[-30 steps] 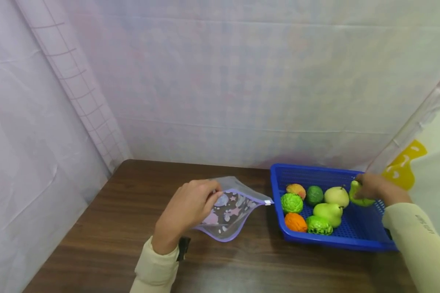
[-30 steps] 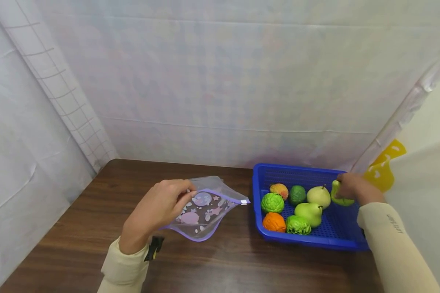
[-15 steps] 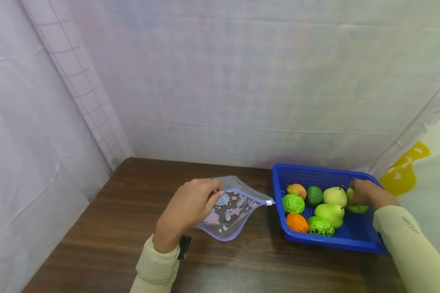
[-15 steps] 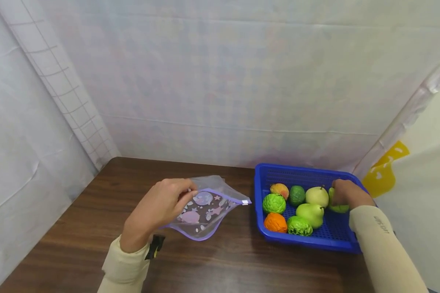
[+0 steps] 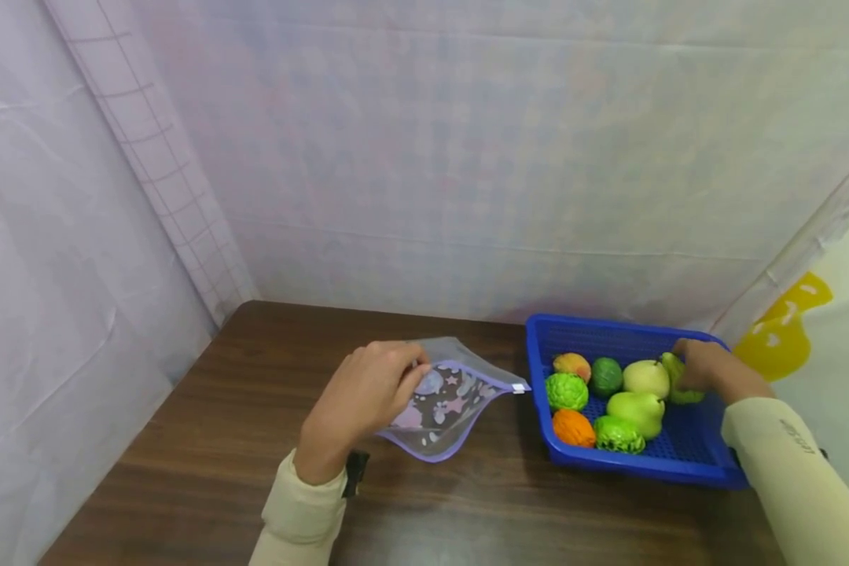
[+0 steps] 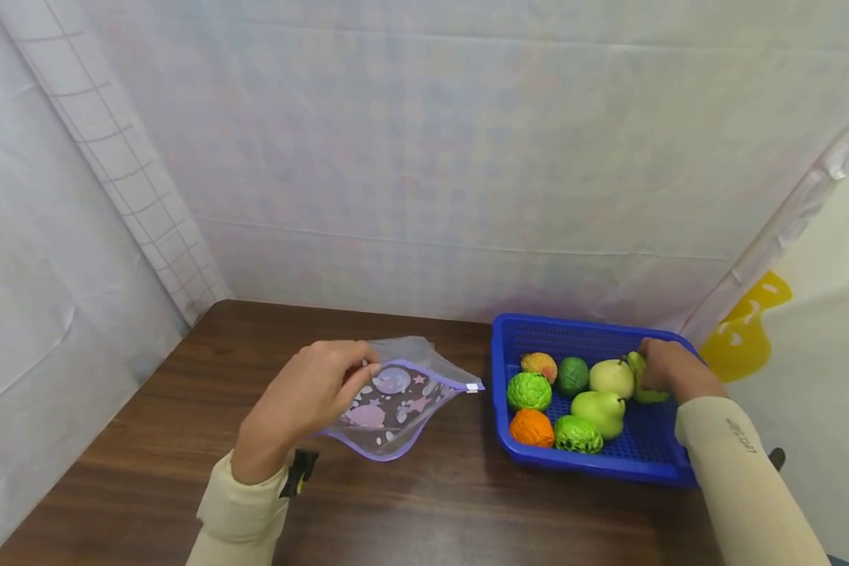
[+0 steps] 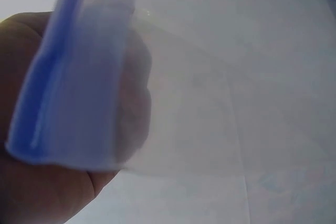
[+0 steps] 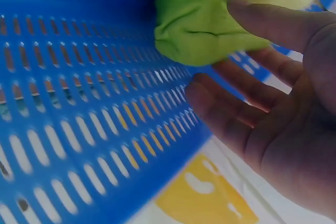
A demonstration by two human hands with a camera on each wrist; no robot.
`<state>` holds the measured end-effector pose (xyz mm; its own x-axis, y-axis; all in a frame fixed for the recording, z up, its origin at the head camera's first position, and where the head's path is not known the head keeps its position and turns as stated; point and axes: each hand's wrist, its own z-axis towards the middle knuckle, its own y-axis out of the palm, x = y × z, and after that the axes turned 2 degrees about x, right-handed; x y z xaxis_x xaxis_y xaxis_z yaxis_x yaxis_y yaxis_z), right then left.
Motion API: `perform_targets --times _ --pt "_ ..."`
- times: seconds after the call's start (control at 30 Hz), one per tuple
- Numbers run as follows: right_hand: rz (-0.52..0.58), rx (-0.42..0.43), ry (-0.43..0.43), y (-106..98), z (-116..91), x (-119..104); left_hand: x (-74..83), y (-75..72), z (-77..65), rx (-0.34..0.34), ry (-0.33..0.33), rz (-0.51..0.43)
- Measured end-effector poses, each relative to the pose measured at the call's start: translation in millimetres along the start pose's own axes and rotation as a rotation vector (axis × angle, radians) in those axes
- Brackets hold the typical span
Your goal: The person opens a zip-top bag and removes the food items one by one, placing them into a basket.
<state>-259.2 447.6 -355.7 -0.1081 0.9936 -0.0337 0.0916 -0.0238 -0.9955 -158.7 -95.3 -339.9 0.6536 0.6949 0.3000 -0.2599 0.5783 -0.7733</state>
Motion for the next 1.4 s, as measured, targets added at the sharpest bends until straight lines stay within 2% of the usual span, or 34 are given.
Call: perform_targets --times 0.1,0.23,0.33,0.43,0.5,0.57,0.67,0.77,0.97,1.07,1.17,1.4 --pt "0.005 0.028 -0.015 -8 -3 -3 0.5 -0.3 1.2 0.011 -0.006 0.007" --pt "-0.051 0.065 -0.053 -21 -6 -15 1.2 -1.0 2.0 0.02 -0.008 0.014" --pt "-0.105 0.102 -0.083 -34 -13 -38 1.4 -1.0 1.8 0.018 -0.011 0.02" --pt "-0.149 0.194 -0.106 -52 -26 -73 1.7 -1.0 1.1 0.019 -0.017 0.022" --pt "-0.167 0.304 -0.133 -64 -39 -102 1.7 -1.0 0.5 0.023 -0.016 0.025" --pt "-0.173 0.454 -0.19 -74 -53 -134 1.2 -0.7 0.1 0.026 -0.012 0.031" --pt "-0.12 0.71 -0.339 -85 -76 -182 0.7 -0.6 -0.8 0.036 -0.009 0.042" --pt "-0.026 0.914 -0.486 -89 -97 -224 0.7 -0.9 -1.6 0.041 -0.009 0.04" --pt "0.227 1.1 -0.635 -83 -126 -289 1.1 -0.7 -2.6 0.044 -0.002 0.022" --pt "0.386 1.172 -0.71 -76 -129 -315 0.8 -0.7 -2.9 0.044 -0.003 0.022" --pt "0.515 1.184 -0.764 -69 -127 -335 0.7 -0.5 -2.8 0.045 -0.002 0.02" --pt "0.655 1.065 -0.779 -46 -112 -357 1.1 0.7 -4.0 0.049 -0.001 0.003"
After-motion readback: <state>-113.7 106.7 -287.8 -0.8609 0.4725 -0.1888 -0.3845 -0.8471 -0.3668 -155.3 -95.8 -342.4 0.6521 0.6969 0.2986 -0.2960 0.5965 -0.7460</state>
